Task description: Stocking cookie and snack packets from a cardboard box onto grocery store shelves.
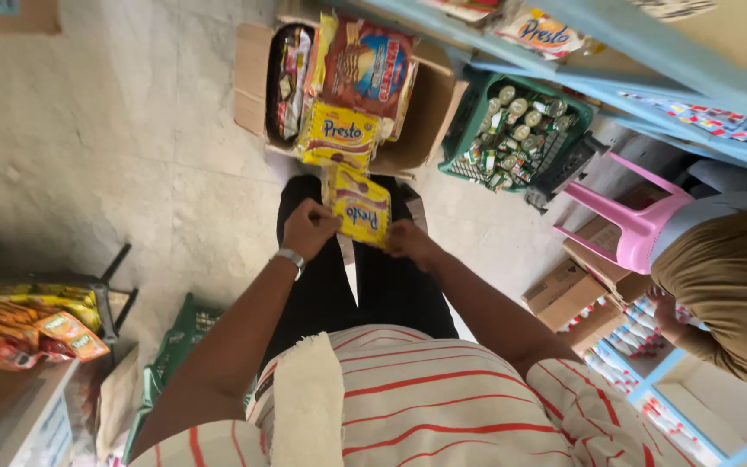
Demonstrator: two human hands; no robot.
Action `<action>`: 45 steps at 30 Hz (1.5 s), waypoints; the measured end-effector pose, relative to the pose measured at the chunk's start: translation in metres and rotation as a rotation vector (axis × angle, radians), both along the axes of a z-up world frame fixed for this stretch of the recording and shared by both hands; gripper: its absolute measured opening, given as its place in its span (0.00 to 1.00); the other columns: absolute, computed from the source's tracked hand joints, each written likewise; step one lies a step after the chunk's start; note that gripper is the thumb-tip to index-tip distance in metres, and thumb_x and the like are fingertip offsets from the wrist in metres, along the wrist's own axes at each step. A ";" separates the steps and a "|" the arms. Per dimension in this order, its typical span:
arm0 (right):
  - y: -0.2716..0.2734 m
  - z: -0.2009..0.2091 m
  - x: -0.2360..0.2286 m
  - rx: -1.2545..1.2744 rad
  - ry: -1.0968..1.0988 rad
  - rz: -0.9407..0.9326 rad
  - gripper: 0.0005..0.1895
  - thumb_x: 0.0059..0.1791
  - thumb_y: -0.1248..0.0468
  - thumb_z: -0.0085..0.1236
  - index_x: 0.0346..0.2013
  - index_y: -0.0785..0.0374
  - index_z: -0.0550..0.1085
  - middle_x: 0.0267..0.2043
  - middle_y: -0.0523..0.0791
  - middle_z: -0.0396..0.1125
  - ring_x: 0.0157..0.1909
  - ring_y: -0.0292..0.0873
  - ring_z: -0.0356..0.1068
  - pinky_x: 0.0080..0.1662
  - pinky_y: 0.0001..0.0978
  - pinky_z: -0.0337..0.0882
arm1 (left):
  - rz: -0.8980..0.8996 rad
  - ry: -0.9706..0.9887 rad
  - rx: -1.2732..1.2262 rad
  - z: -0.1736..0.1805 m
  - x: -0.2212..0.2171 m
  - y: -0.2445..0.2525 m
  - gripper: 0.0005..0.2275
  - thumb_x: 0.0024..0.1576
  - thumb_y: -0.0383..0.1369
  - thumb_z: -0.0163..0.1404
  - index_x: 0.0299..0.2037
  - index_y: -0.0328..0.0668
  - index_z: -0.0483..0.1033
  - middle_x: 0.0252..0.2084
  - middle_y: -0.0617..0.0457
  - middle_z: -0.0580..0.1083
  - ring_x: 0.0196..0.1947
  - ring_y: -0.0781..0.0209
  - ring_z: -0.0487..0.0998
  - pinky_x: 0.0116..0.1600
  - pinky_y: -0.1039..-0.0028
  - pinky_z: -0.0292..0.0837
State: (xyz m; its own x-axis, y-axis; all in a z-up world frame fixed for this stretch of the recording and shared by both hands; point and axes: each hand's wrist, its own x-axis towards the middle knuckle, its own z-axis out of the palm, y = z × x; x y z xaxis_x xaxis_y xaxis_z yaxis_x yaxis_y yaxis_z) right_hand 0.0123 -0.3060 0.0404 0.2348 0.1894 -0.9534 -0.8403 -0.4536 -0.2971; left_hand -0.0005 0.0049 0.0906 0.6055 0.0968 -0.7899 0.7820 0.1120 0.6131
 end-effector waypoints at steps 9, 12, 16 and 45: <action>0.033 0.151 0.062 0.026 -0.167 -0.116 0.46 0.45 0.61 0.65 0.72 0.50 0.50 0.61 0.50 0.66 0.55 0.48 0.70 0.52 0.44 0.72 | -0.391 -0.482 0.223 0.194 0.076 0.021 0.09 0.45 0.30 0.63 0.30 0.37 0.76 0.34 0.49 0.76 0.32 0.60 0.78 0.38 0.73 0.78; 0.038 0.199 0.084 0.068 -0.357 0.015 0.52 0.42 0.65 0.68 0.75 0.49 0.47 0.69 0.49 0.57 0.63 0.52 0.63 0.57 0.48 0.69 | -0.527 -0.526 0.189 0.247 0.098 0.029 0.09 0.46 0.30 0.61 0.31 0.37 0.75 0.37 0.50 0.76 0.31 0.61 0.80 0.38 0.73 0.78; 0.035 0.238 0.103 0.252 -0.452 0.132 0.56 0.40 0.69 0.69 0.75 0.49 0.45 0.74 0.46 0.52 0.71 0.54 0.54 0.63 0.50 0.63 | -0.642 -0.552 0.090 0.307 0.125 0.033 0.09 0.44 0.29 0.62 0.29 0.37 0.75 0.40 0.52 0.77 0.34 0.62 0.80 0.40 0.73 0.79; -0.001 0.549 0.208 0.741 -1.087 -0.197 0.33 0.50 0.72 0.63 0.69 0.64 0.63 0.60 0.43 0.68 0.63 0.40 0.67 0.65 0.38 0.67 | -0.627 -1.182 -0.298 0.601 0.269 0.015 0.14 0.61 0.20 0.56 0.55 0.37 0.69 0.64 0.47 0.75 0.64 0.63 0.75 0.69 0.70 0.72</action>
State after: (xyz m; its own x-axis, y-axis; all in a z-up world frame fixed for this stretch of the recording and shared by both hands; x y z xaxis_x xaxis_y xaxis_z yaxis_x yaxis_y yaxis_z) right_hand 0.2198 -0.3073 0.5897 0.8897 0.4539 0.0489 -0.0521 0.2072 -0.9769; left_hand 0.2683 0.0201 0.6921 0.8057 -0.5215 0.2809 -0.2177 0.1803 0.9592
